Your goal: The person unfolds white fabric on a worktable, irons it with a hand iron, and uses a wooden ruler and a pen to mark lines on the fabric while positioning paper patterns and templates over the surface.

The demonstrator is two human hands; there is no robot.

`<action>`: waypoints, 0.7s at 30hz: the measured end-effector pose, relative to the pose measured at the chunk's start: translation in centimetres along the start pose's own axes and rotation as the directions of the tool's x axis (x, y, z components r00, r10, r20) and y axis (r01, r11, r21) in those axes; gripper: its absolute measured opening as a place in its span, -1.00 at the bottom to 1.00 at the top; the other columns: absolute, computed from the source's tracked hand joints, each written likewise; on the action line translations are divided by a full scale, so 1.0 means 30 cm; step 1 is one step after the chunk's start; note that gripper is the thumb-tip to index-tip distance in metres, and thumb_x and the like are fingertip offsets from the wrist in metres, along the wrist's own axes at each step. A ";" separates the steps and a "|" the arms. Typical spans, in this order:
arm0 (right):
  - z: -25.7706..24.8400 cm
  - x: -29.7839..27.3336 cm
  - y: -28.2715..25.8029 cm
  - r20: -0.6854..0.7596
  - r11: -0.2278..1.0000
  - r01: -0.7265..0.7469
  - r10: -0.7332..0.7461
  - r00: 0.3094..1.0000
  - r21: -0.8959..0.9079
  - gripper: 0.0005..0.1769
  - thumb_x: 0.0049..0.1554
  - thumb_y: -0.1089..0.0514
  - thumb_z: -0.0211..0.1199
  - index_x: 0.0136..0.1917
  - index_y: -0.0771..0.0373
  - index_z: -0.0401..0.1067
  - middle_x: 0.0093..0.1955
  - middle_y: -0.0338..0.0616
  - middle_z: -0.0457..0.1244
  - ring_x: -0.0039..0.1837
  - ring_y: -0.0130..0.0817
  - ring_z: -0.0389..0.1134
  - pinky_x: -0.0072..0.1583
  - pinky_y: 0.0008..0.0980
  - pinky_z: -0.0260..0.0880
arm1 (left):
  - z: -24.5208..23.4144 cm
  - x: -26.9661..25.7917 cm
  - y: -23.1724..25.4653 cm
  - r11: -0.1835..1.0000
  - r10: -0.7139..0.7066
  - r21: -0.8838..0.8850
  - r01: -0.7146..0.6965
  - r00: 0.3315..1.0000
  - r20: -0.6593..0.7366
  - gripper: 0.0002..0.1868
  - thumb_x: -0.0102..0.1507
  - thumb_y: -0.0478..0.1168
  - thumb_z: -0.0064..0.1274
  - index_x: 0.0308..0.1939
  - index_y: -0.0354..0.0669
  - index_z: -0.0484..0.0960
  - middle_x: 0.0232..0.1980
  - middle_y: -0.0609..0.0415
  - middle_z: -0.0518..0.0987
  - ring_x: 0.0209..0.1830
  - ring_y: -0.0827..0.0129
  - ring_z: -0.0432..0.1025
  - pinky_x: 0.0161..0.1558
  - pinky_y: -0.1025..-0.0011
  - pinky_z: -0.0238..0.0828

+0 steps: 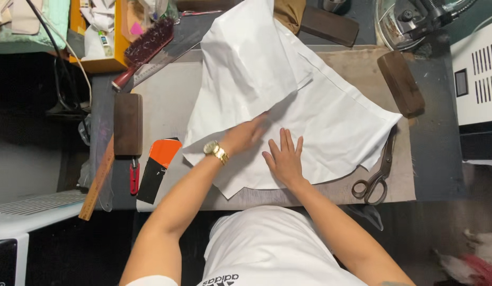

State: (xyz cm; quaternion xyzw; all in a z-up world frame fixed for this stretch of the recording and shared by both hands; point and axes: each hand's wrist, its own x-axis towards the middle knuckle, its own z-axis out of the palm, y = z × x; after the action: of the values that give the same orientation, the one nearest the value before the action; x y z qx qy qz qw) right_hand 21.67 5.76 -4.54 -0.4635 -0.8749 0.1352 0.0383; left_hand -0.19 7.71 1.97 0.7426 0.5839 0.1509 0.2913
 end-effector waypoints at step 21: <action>0.106 0.022 -0.018 -0.258 0.990 -0.095 0.065 0.964 -0.106 -0.48 0.35 -0.23 0.05 0.33 0.19 0.39 0.71 0.01 -0.02 0.73 -0.12 -0.09 0.66 0.20 -0.38 | -0.168 -0.181 -0.871 0.993 -0.099 0.033 0.115 0.943 -0.319 -0.62 0.34 -0.21 -0.06 0.16 -0.39 0.57 0.09 -0.36 0.61 0.24 -0.05 0.47 0.36 0.13 0.21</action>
State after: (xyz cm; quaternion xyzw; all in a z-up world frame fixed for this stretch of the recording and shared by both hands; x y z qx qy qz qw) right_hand 20.24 5.38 -7.48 -0.5133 -0.8498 0.0247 0.1171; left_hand -24.87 7.70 -9.37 0.6830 0.6662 0.2373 0.1826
